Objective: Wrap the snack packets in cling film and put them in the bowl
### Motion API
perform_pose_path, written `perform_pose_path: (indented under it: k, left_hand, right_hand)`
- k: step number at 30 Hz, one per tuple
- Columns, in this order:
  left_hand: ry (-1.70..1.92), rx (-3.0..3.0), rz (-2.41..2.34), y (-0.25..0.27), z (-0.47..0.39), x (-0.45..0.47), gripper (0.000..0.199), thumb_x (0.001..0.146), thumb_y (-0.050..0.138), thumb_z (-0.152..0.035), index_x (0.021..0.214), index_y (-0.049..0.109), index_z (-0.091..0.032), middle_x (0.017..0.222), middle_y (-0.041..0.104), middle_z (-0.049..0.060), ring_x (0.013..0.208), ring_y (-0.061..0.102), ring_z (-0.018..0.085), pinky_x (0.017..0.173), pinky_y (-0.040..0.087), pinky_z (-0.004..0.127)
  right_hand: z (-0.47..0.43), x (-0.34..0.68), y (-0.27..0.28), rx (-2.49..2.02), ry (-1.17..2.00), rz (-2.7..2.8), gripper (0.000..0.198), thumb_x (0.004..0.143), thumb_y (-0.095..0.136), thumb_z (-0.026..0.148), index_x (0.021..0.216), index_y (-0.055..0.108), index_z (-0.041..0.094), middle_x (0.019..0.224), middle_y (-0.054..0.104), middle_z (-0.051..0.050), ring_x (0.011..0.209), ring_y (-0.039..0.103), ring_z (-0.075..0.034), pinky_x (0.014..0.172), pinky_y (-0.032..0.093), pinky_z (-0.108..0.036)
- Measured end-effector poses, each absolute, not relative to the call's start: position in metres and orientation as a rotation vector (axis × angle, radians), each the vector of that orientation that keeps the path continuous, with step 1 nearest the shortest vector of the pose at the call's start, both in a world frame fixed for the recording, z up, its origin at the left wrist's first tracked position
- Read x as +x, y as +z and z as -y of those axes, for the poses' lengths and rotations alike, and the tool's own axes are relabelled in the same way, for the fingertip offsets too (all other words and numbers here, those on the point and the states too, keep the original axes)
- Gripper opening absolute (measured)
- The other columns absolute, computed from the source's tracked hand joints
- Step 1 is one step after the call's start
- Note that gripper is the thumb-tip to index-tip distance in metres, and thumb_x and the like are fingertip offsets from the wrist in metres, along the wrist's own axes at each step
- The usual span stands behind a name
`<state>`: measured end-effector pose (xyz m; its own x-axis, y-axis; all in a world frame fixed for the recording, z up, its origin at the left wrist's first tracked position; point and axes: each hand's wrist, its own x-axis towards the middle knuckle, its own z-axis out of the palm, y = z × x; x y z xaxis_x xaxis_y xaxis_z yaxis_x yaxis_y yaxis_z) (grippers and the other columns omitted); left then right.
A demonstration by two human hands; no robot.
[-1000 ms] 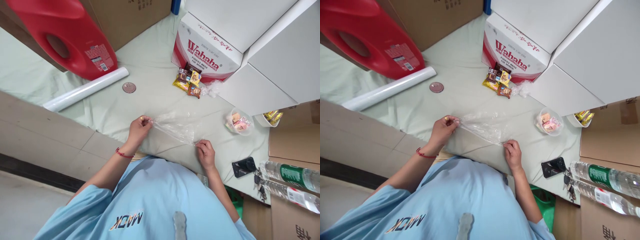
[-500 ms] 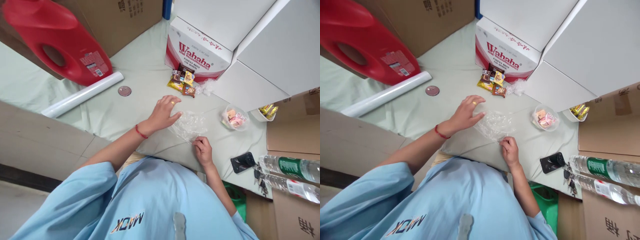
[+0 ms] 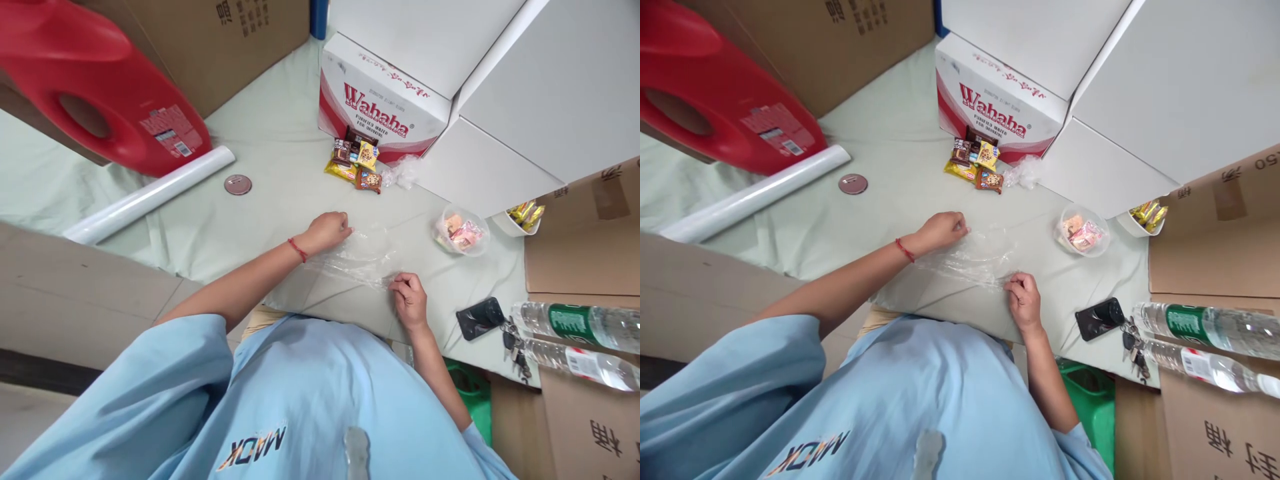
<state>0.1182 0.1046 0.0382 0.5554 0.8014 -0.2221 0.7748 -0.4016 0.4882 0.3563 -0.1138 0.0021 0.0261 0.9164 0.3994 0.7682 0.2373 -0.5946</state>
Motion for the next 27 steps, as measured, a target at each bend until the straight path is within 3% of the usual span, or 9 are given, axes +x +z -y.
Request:
perform_pose_path:
  k: [3,5,9,14,27]
  left_hand:
    - [0.233,2.339,-1.406,0.034,-0.086,0.119,0.045,0.099,0.056,-0.052,0.115,0.072,-0.013,0.126,0.066,0.019,0.123,0.056,0.036,0.099,0.048,0.045]
    - [0.256,2.400,-1.379,0.029,-0.077,0.120,0.037,0.100,0.056,-0.046,0.109,0.073,-0.015,0.125,0.065,0.019,0.125,0.053,0.036,0.100,0.048,0.047]
    - [0.272,2.348,-1.440,0.021,-0.073,0.116,0.033,0.107,0.039,-0.028,0.114,0.069,-0.016,0.118,0.068,0.016,0.112,0.063,0.029,0.094,0.049,0.041]
    - [0.314,2.089,-1.708,0.018,-0.082,0.103,0.034,0.111,0.031,-0.032,0.123,0.059,-0.017,0.116,0.073,0.015,0.100,0.071,0.028,0.081,0.050,0.036]
    - [0.508,1.955,-1.802,0.011,-0.077,0.065,0.030,0.109,0.030,-0.038,0.111,0.054,-0.021,0.092,0.073,0.010,0.085,0.071,0.027,0.079,0.050,0.036]
  right_hand:
    - [0.107,0.357,0.001,-1.552,0.255,1.781,0.034,0.091,0.050,0.005,0.086,0.077,0.024,0.100,0.062,-0.004,0.092,0.065,-0.018,0.080,0.056,-0.033]
    - [0.102,0.356,0.001,-1.550,0.248,1.787,0.034,0.091,0.050,0.005,0.085,0.078,0.024,0.099,0.062,-0.004,0.090,0.065,-0.018,0.079,0.055,-0.032]
    - [0.096,0.360,0.002,-1.575,0.233,1.747,0.033,0.092,0.050,0.006,0.084,0.078,0.024,0.099,0.062,-0.004,0.086,0.064,-0.017,0.077,0.054,-0.032]
    - [0.096,0.370,-0.001,-1.602,0.218,1.707,0.033,0.090,0.051,0.005,0.085,0.078,0.024,0.099,0.062,-0.004,0.091,0.065,-0.017,0.079,0.054,-0.032]
    - [0.077,0.387,0.001,-1.702,0.163,1.554,0.027,0.087,0.052,0.011,0.080,0.076,0.023,0.099,0.065,-0.005,0.096,0.067,-0.020,0.085,0.056,-0.036]
